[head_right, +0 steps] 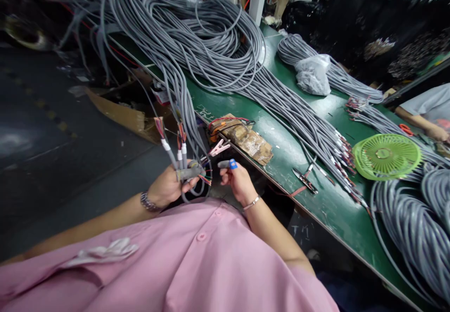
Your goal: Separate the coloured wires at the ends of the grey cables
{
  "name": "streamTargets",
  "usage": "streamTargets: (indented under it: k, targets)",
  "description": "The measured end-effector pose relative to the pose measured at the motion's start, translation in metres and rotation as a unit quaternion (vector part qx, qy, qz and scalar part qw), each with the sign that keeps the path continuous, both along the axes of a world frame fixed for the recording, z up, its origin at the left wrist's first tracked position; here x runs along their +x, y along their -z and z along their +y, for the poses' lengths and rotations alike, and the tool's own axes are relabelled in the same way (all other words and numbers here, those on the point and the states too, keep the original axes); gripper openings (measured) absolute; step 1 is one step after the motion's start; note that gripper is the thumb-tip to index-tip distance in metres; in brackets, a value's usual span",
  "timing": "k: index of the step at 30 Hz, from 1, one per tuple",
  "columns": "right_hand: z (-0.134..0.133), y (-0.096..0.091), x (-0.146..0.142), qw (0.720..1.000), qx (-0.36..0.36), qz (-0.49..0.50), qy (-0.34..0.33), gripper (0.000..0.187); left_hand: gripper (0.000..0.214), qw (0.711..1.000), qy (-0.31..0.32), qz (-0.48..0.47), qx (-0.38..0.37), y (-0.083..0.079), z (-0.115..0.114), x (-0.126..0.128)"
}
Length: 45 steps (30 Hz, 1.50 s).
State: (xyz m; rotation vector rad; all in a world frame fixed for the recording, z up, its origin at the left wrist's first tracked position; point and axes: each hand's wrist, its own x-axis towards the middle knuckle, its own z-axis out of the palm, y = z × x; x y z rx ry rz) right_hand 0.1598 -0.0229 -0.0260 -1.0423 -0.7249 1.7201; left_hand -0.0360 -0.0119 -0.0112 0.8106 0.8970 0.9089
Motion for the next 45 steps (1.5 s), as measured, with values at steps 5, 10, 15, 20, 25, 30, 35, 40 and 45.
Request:
streamTargets:
  k: [5,10,15,20,25,30,35,40,45]
  targets:
    - [0.028,-0.002,0.000,1.000,-0.003,0.030,-0.008,0.056,0.027,0.997,0.056,-0.055,-0.028,0.001,0.008,0.005]
    - [0.045,-0.001,-0.011,0.997,0.010,0.076,-0.012,0.052,0.023,0.988,0.069,-0.127,-0.060,0.007,0.017,0.010]
    - [0.049,0.000,-0.017,0.992,-0.002,0.126,0.003,0.045,0.020,0.983,0.066,-0.149,-0.089,0.005,0.019,0.014]
    - [0.051,-0.003,-0.024,0.986,-0.011,0.158,0.052,0.036,0.020,0.979,0.045,-0.161,-0.116,0.001,0.020,0.017]
    - [0.053,-0.009,-0.032,0.981,-0.003,0.166,0.103,0.030,0.022,0.979,0.050,-0.152,-0.124,0.002,0.019,0.017]
    - [0.052,-0.007,-0.030,0.980,-0.006,0.182,0.085,0.032,0.023,0.981,0.056,-0.129,-0.130,0.001,0.019,0.019]
    - [0.051,-0.001,-0.024,0.982,-0.025,0.184,0.045,0.046,0.022,0.982,0.041,-0.134,-0.124,-0.002,0.017,0.016]
    - [0.047,-0.008,-0.021,0.984,-0.035,0.173,0.009,0.050,0.022,0.992,0.019,-0.109,-0.061,0.002,0.007,0.014]
    - [0.045,-0.015,-0.022,0.991,0.004,0.130,0.034,0.032,0.023,0.997,-0.022,-0.068,0.003,0.003,0.000,0.016]
